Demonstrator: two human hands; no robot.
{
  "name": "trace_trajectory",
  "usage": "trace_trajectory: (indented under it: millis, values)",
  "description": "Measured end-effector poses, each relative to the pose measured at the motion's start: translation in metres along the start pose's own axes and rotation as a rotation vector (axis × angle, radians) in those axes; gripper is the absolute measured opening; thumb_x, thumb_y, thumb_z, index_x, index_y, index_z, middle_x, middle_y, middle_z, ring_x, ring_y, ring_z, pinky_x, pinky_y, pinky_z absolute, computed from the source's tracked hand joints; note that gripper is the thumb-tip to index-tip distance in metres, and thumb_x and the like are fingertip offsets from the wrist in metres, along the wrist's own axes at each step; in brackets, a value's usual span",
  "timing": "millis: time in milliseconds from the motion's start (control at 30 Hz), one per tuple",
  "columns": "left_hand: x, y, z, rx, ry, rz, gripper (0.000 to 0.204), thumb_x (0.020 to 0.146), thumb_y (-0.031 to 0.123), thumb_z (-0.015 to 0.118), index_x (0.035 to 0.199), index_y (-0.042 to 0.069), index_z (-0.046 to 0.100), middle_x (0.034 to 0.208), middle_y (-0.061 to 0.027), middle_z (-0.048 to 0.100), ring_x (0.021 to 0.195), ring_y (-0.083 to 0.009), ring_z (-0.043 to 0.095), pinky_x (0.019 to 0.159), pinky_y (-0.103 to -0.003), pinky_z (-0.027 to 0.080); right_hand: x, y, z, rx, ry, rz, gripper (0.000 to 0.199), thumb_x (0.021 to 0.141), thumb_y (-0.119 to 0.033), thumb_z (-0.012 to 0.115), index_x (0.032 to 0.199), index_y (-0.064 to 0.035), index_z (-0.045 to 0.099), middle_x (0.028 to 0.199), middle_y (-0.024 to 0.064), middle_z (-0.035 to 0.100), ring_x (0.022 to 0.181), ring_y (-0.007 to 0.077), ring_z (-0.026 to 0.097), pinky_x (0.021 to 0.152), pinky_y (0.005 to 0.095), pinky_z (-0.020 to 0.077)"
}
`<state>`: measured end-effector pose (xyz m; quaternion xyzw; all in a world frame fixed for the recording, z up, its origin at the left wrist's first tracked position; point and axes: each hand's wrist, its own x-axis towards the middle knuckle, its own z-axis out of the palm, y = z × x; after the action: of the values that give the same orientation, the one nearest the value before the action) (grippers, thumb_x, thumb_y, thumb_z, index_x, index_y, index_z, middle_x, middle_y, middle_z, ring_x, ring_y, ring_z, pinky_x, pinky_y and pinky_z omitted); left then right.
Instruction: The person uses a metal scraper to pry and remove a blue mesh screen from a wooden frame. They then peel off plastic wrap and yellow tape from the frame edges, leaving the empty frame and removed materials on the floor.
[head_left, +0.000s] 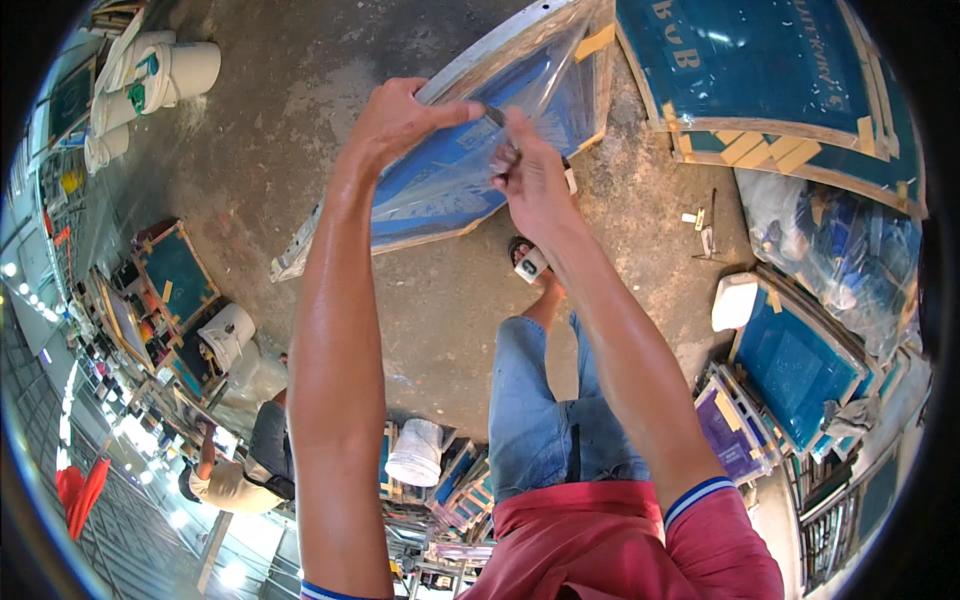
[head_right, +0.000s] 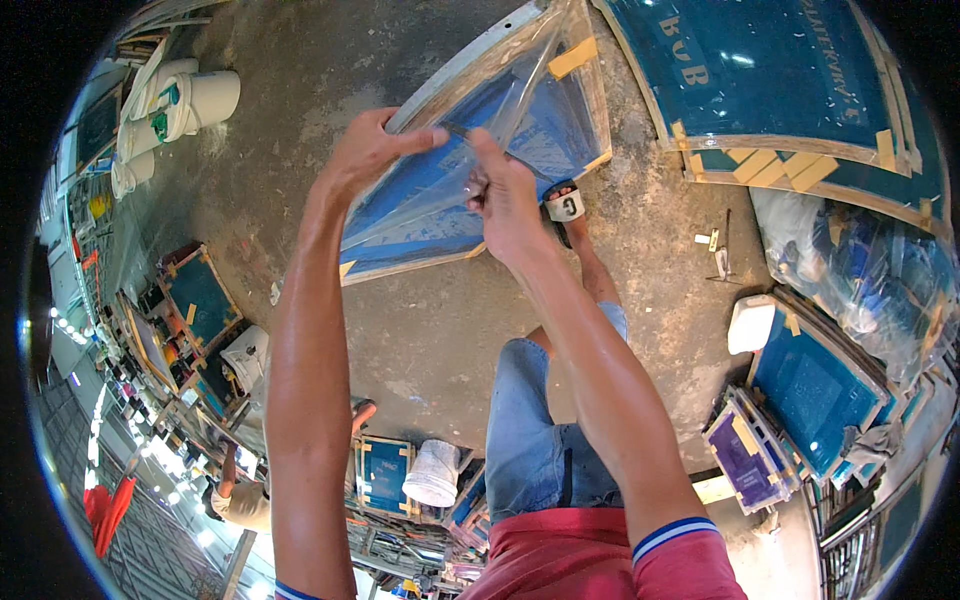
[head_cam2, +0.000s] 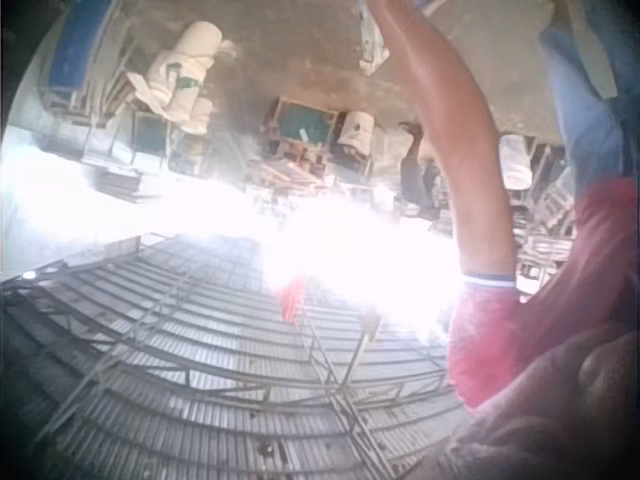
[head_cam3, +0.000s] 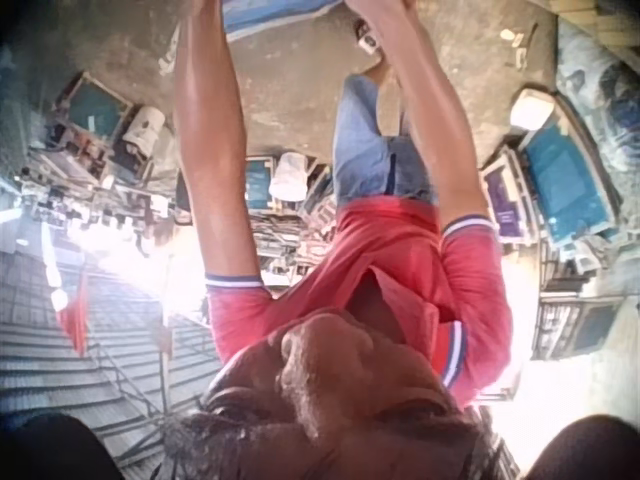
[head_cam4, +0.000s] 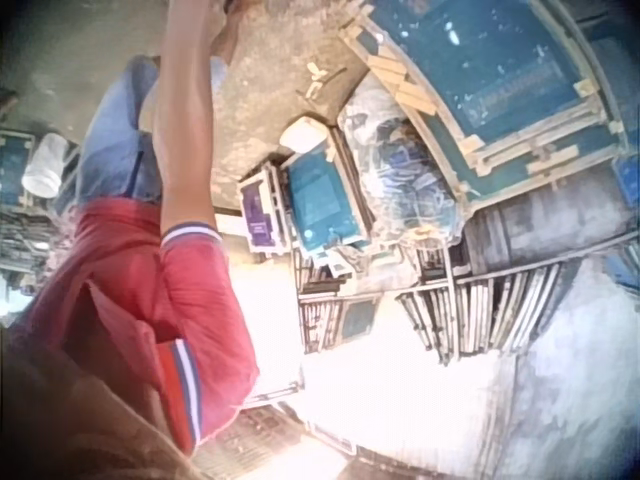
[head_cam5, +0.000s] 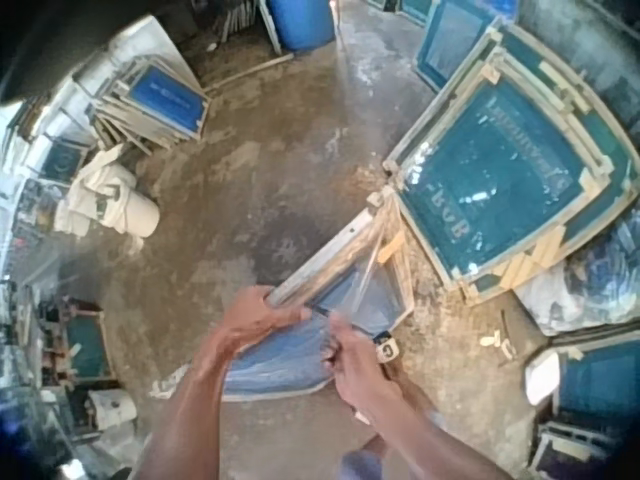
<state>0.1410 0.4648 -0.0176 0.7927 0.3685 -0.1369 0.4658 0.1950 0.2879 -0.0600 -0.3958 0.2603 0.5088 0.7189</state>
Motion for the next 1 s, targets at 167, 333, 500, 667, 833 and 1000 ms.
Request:
trace_trajectory:
  millis: [167,333,500,667,833,1000]
  values:
    - [0.009,-0.019,-0.012,0.085,-0.146,0.107,0.057,0.074,0.049,0.076,0.103,0.001,0.068,0.092,-0.008,0.065,0.082,-0.0164,0.059,0.079,-0.033,0.047,0.041,0.022,0.011,-0.712,0.497,-0.716,0.059,0.071,-0.008,0.08,0.119,0.0015,0.046,0.094,0.0125,0.057,0.085,0.0269,0.057,0.074,0.0381,0.0455]
    - [0.009,-0.005,-0.013,-0.222,-0.117,-0.044,0.066,0.083,0.06,0.063,0.107,-0.001,0.069,0.093,-0.0108,0.068,0.081,-0.0211,0.06,0.077,-0.036,0.047,0.025,0.022,0.017,-1.311,0.289,-1.389,0.044,0.068,0.0,0.07,0.109,-0.0028,0.056,0.095,0.0169,0.058,0.101,0.0349,0.054,0.084,0.046,0.0456]
    - [0.004,0.002,-0.013,-0.212,-0.121,-0.056,0.084,0.087,0.077,0.04,0.102,0.0,0.071,0.099,-0.0142,0.067,0.092,-0.0227,0.059,0.085,-0.038,0.044,0.014,0.026,0.038,-1.364,0.296,-1.003,0.026,0.075,-0.006,0.067,0.1,-0.0003,0.064,0.101,0.0131,0.062,0.102,0.0324,0.056,0.084,0.0428,0.0475]
    - [0.012,-0.009,-0.012,-0.094,-0.09,-0.025,0.086,0.086,0.079,0.036,0.103,0.002,0.072,0.099,-0.0189,0.067,0.093,-0.0268,0.059,0.088,-0.042,0.043,0.035,-0.012,0.037,-1.223,-0.018,-0.509,0.033,0.071,-0.033,0.075,0.083,-0.0029,0.072,0.095,0.0137,0.07,0.11,0.0356,0.055,0.087,0.0432,0.0487]
    - [0.016,-0.007,-0.008,-0.048,0.016,0.019,0.085,0.087,0.076,0.039,0.097,-0.002,0.071,0.089,-0.0198,0.067,0.086,-0.0263,0.06,0.082,-0.04,0.044,0.05,-0.026,0.039,-1.258,-0.106,-0.42,0.032,0.071,-0.039,0.076,0.079,-0.0083,0.074,0.085,0.0111,0.07,0.11,0.0341,0.053,0.086,0.0481,0.0439]
    - [0.017,-0.001,-0.012,0.201,0.137,-0.017,0.083,0.088,0.071,0.041,0.077,-0.007,0.068,0.063,-0.0217,0.059,0.065,-0.031,0.061,0.065,-0.042,0.045,0.04,0.003,0.034,-1.188,-0.005,-0.787,0.022,0.077,-0.029,0.073,0.074,-0.0078,0.069,0.078,0.0099,0.066,0.096,0.0355,0.053,0.083,0.0486,0.0402]
